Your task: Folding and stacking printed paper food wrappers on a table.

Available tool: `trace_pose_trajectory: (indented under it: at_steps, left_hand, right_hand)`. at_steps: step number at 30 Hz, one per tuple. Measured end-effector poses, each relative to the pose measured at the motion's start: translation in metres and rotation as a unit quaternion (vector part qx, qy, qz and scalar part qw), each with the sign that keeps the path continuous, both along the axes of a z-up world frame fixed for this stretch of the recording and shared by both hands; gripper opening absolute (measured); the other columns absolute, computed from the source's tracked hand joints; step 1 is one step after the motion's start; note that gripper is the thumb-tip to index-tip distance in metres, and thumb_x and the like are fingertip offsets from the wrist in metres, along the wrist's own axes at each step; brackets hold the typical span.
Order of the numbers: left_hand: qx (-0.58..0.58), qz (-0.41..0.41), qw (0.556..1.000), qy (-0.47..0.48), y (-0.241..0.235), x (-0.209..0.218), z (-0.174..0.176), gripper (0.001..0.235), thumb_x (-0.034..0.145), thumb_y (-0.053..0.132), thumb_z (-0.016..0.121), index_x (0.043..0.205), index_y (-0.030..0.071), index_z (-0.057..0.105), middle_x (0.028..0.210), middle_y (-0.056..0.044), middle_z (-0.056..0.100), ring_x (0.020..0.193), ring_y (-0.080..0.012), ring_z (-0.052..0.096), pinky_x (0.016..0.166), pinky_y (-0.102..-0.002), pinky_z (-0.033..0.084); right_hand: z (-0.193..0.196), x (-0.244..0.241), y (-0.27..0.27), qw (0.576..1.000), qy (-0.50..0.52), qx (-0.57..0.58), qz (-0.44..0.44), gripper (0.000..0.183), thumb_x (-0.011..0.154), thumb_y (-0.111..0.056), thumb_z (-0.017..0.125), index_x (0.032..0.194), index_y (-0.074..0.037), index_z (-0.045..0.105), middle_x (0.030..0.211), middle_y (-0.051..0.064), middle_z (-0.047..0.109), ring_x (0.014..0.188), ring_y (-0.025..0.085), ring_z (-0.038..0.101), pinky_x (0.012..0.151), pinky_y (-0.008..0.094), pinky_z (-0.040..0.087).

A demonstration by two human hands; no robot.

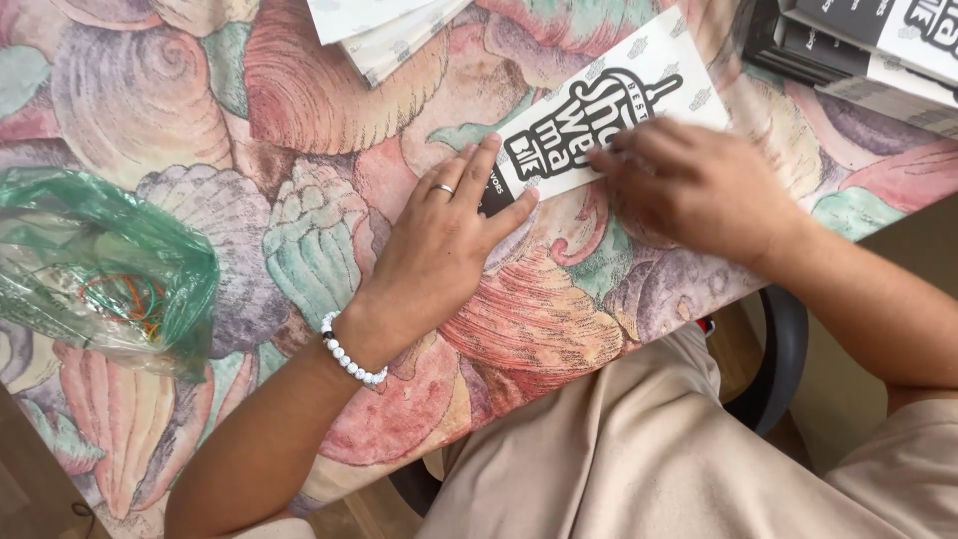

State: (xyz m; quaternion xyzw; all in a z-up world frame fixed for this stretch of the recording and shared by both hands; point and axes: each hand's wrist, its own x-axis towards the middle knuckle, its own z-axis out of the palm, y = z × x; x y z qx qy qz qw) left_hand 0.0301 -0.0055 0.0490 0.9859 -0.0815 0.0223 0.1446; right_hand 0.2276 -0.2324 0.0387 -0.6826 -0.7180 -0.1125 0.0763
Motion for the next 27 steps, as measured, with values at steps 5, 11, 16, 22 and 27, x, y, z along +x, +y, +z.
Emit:
trace_pose_trajectory:
  at_steps: [5,11,16,22,27]
  left_hand:
    - [0.019,0.021,0.999,0.019,-0.009,-0.003,-0.016,0.076,0.085,-0.019,0.042,0.151,0.019,0.049,0.161,-0.034,0.017,0.149,-0.0494,0.023,0.125,-0.057,0.021]
    - [-0.016,0.007,1.0,-0.009,-0.011,0.0,-0.01,0.066,0.085,-0.021,0.044,0.142,0.009,0.058,0.163,-0.027,0.02,0.152,-0.0445,0.018,0.127,-0.056,0.02]
    - [-0.137,-0.006,0.99,-0.03,-0.007,0.004,-0.019,0.039,0.1,-0.011,0.043,0.132,-0.001,0.062,0.158,-0.032,0.028,0.149,-0.0468,0.028,0.127,-0.056,0.025]
    - [-0.136,0.029,0.99,-0.038,-0.008,0.003,-0.017,0.034,0.098,-0.016,0.047,0.123,0.001,0.062,0.158,-0.026,0.032,0.149,-0.0451,0.028,0.12,-0.057,0.043]
    - [-0.079,0.017,0.996,-0.036,-0.007,0.0,-0.023,0.051,0.09,-0.024,0.047,0.129,0.006,0.061,0.161,-0.023,0.028,0.151,-0.0437,0.025,0.115,-0.052,0.05]
  right_hand:
    - [-0.002,0.002,-0.017,0.999,-0.035,0.018,0.011,0.023,0.1,-0.015,0.074,0.121,-0.006,0.075,0.11,0.007,0.074,0.097,0.018,0.069,0.084,0.029,0.065]
    - [-0.005,0.027,-0.036,1.0,0.022,-0.006,-0.017,0.026,0.097,-0.006,0.074,0.122,-0.01,0.079,0.118,0.003,0.074,0.1,0.02,0.068,0.079,0.031,0.06]
    - [-0.004,0.027,-0.033,1.0,0.008,0.009,-0.015,0.025,0.101,0.003,0.069,0.121,-0.009,0.079,0.115,0.002,0.072,0.097,0.02,0.068,0.081,0.03,0.058]
    - [-0.004,0.033,-0.036,1.0,-0.012,0.023,-0.002,0.021,0.103,-0.003,0.073,0.122,-0.006,0.078,0.115,0.005,0.071,0.097,0.02,0.068,0.085,0.032,0.06]
    - [-0.005,0.035,-0.041,0.999,-0.024,0.029,-0.001,0.014,0.104,-0.002,0.073,0.117,-0.003,0.079,0.112,0.008,0.074,0.094,0.022,0.069,0.081,0.032,0.06]
